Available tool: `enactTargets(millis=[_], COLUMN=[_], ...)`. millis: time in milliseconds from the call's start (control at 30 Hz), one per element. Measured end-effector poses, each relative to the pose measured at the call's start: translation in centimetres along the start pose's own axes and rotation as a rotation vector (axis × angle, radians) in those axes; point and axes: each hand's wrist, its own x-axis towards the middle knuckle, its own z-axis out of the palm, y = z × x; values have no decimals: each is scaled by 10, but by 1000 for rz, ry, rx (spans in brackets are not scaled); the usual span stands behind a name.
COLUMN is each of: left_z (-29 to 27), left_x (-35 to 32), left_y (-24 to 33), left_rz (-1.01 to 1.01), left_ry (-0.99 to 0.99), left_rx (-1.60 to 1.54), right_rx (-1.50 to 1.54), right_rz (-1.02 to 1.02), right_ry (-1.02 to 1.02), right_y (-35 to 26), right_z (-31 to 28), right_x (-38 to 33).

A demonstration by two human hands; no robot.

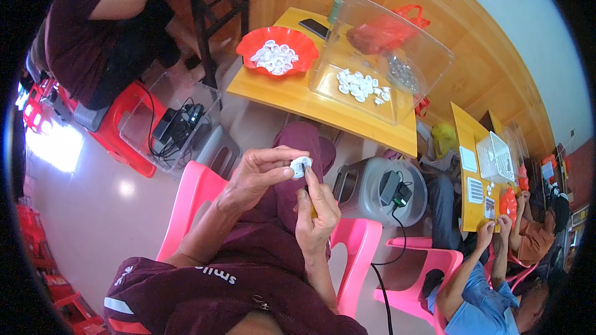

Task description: The person uses a small tool to assemble and adjust parts inside small plastic components held in hand, periodically retrieving additional pieces from a clear container on the table.

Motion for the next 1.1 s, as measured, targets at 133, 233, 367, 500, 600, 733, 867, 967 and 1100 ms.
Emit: enactTargets(millis=[133, 233, 367, 500, 600, 733, 867, 967, 1100], left_z=[2, 2, 3, 4, 6, 4, 3, 1, 0], left_x=[0, 1, 1, 0, 0, -1, -1, -1, 0], left_y=[-1, -2, -2, -1, 0, 0, -1, -2, -3], left_rz=[-9, -6, 16, 3, 4, 15, 21, 13, 11], left_ry=[9, 6, -3, -2, 38, 26, 37, 28, 34], left_rx=[3, 8, 17, -2, -5, 29, 60, 88, 109], right_rx=[-26, -13, -8, -4, -16, -6, -23, -43, -84], right_rz=[-14, -18, -28, -46, -69, -84, -127, -142, -180], right_ry=[-6, -3, 2, 5, -4, -7, 0, -4, -9], right_y=[1, 2, 3, 5, 7, 7, 9, 9, 11], right_z=[-2, -2, -2, -2, -3, -3, -3, -3, -5], right_x=[2, 2, 2, 1, 1, 2, 3, 4, 6])
